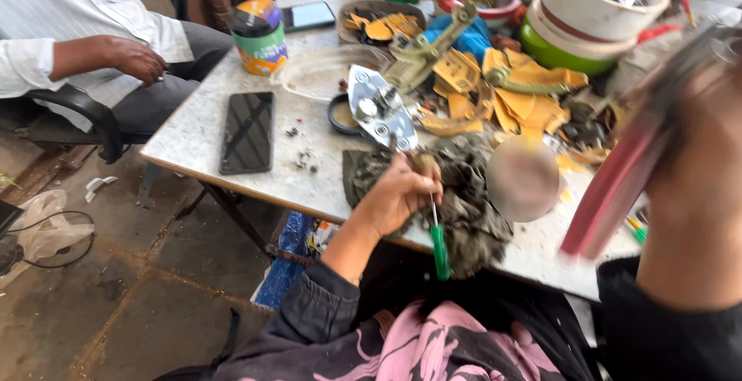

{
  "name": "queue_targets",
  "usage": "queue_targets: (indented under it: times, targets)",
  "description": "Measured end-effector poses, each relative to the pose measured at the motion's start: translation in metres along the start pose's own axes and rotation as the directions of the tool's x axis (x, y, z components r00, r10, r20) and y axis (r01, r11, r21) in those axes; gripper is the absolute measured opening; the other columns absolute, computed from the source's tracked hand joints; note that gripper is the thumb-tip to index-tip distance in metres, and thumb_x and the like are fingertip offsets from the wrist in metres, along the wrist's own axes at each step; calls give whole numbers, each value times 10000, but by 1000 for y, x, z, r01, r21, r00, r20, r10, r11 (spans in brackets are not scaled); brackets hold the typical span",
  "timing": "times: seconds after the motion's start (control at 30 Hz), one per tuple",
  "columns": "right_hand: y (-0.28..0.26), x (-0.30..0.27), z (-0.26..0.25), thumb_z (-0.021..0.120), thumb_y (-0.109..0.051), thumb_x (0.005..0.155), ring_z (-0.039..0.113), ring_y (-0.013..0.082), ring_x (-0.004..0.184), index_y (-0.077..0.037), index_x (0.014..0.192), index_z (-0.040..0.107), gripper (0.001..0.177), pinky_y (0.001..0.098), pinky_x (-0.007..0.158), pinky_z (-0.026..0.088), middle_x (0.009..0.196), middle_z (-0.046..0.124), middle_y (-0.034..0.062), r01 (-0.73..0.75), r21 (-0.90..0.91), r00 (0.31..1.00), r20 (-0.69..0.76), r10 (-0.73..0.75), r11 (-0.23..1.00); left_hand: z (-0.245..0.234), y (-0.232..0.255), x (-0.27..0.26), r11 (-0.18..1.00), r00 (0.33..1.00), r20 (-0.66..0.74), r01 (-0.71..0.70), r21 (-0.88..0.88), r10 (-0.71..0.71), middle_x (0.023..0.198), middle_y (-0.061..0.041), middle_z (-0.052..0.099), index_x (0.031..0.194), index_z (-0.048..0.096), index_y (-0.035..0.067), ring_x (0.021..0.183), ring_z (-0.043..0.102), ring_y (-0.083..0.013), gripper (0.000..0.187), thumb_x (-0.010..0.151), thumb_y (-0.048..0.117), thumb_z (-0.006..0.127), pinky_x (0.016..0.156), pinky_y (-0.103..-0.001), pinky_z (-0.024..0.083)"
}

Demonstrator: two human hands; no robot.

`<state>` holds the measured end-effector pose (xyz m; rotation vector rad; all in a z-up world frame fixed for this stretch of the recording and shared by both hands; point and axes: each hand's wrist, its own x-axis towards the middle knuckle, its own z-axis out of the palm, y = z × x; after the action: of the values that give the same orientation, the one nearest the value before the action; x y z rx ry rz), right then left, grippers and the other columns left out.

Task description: The person uses a screwdriver, a hammer, and pliers to pry, tap, and manipulate a brass mechanical part while sitting at a workbench.

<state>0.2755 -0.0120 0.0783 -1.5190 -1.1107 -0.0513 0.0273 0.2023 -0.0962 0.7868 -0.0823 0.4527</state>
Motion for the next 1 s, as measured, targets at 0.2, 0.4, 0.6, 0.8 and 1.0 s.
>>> queue_targets:
  times: [0.2,0.4,0.6,0.8,1.0]
  targets:
    - [-45,-171,25,582,-201,971,607,199,667,-100,1712,222,831,322,575,512,982,661,154,-562,509,824,280,492,652,43,19,-17,955,980,64,-196,222,186,1086,-59,613,1303,450,103,961,689,-171,455,944,30,719,865,-344,613]
    - [-34,-242,15,727,-207,966,610,218,811,62,1619,269,842,338,700,498,1011,654,187,-732,588,673,701,234,343,97,31,-45,778,925,202,-381,500,323,1182,-24,642,1281,514,83,1112,677,-107,409,969,18,769,970,-275,582]
    - [-38,-273,-13,728,-180,980,591,273,1285,-18,1601,184,841,397,1120,433,1399,598,226,-742,300,402,915,40,599,153,34,-73,341,887,277,-406,848,369,1155,-2,650,1212,584,92,969,616,-100,400,914,-9,830,844,-261,517]
    - [-62,-277,-31,638,-136,999,698,303,1176,-80,1589,84,811,469,1065,508,1542,547,266,-837,278,361,928,92,471,187,44,-92,117,828,422,-492,863,370,1233,-46,649,1201,631,116,1104,671,-205,452,834,-42,841,882,-304,540]
    - [-65,-287,-41,540,-39,1036,649,255,1287,-2,1504,251,551,395,1086,499,1403,601,219,-730,277,459,876,149,625,197,49,-102,109,873,429,-462,880,233,1265,-57,683,1214,664,132,1160,713,-216,471,810,-25,848,883,-305,601]
